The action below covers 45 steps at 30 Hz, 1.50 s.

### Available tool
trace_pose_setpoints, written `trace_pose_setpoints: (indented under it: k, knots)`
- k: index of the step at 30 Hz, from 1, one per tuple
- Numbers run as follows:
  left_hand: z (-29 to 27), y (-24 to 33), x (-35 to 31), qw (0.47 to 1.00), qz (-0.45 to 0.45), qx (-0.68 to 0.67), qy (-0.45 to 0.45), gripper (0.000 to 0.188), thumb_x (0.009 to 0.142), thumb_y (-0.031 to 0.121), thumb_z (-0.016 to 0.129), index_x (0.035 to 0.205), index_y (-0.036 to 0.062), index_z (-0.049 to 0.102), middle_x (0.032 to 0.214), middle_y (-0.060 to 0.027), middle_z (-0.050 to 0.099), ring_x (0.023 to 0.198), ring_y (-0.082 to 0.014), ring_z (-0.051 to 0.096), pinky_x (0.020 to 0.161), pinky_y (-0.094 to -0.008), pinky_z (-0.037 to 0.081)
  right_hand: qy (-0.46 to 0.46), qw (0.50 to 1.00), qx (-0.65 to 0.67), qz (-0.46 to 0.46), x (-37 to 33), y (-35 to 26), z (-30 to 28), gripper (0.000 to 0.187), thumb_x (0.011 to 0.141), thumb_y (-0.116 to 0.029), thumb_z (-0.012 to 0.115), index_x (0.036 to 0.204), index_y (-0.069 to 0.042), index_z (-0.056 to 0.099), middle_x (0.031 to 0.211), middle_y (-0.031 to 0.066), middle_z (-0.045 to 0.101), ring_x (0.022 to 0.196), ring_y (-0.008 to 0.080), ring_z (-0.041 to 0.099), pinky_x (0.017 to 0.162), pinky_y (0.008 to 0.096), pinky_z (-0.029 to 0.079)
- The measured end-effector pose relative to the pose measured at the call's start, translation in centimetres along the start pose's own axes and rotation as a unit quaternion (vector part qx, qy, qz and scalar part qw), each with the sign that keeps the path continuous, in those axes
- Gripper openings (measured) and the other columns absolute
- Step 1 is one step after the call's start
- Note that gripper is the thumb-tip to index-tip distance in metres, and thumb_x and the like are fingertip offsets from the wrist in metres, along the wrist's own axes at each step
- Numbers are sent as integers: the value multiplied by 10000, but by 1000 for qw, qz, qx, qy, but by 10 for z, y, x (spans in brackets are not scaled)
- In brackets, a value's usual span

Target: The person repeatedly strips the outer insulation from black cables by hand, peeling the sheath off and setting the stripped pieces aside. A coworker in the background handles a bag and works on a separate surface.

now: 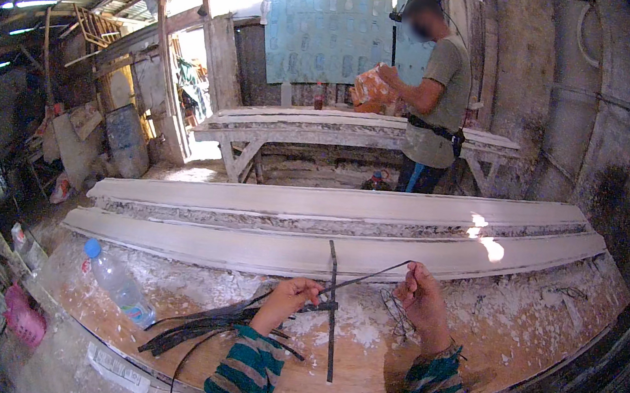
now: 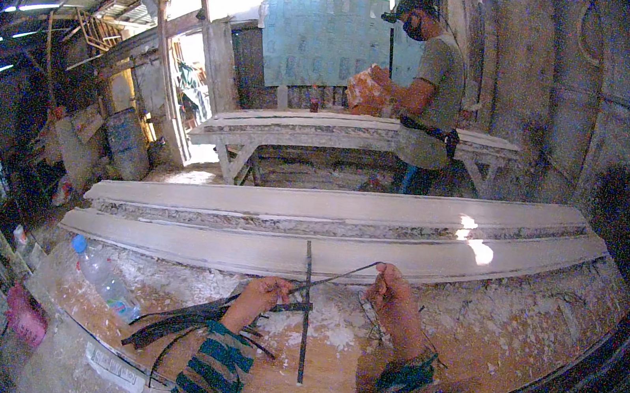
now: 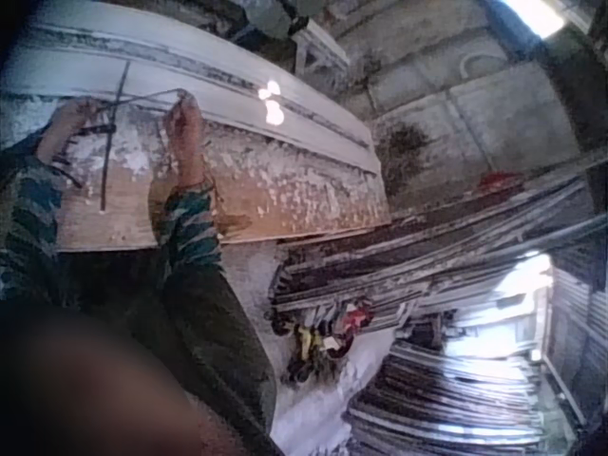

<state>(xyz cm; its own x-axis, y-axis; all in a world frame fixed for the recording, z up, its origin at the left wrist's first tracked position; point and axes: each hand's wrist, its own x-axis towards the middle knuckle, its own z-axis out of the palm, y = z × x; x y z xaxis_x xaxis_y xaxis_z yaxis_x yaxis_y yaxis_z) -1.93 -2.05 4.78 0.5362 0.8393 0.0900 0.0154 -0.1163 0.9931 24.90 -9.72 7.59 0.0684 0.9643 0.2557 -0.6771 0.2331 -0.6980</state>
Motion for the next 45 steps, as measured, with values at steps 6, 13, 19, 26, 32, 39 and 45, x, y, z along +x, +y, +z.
trace_pose_setpoints:
  k: [6,13,19,26,32,39,45]
  knots:
    - [1,-3,2,999,-6,49,-10,199,807,134,580,995,80,617,759,16,614,576,-41,447,496,-185,353,33,996,52,-63,3,-7,-4,338,887,-206,489,1188,-67,426,754,-37,534,611,91,521,670,278,472]
    - [1,-15,3,988,28,148,19,230,791,194,630,988,77,643,731,14,622,599,-58,486,538,-208,390,4,993,59,-98,4,-10,-13,417,873,-177,511,1252,-71,376,854,-20,578,679,108,566,690,271,489]
    - [5,-16,3,986,77,136,55,218,807,187,620,944,18,618,758,-27,628,655,-90,548,600,-214,426,-9,997,13,-82,4,-5,-6,373,856,-147,537,1198,-71,410,844,10,583,685,123,569,678,273,489]
    - [32,-10,2,982,0,-167,90,179,817,201,609,869,30,600,756,-34,610,708,-136,572,660,-246,460,-27,986,-157,56,-1,35,14,106,853,-155,547,916,-82,503,854,38,598,781,150,582,715,280,475]
    - [45,-15,2,992,-40,-120,25,218,821,240,603,919,45,596,833,-19,596,745,-105,539,662,-236,427,-14,960,-254,114,-7,57,20,56,830,-144,574,825,-99,540,836,5,590,798,105,552,737,249,438]
    - [53,-13,-3,994,-28,-98,46,181,814,207,616,905,50,608,773,33,569,660,-59,470,581,-195,355,3,962,-254,103,-7,60,18,49,790,-103,605,806,-90,560,779,-20,568,739,80,525,700,230,417]
    - [53,-10,-3,988,-29,-145,35,159,818,163,612,916,38,612,770,42,583,655,-28,477,577,-170,352,-19,951,-292,97,-6,62,22,68,779,-100,629,795,-68,572,778,-7,579,745,84,529,713,227,418]
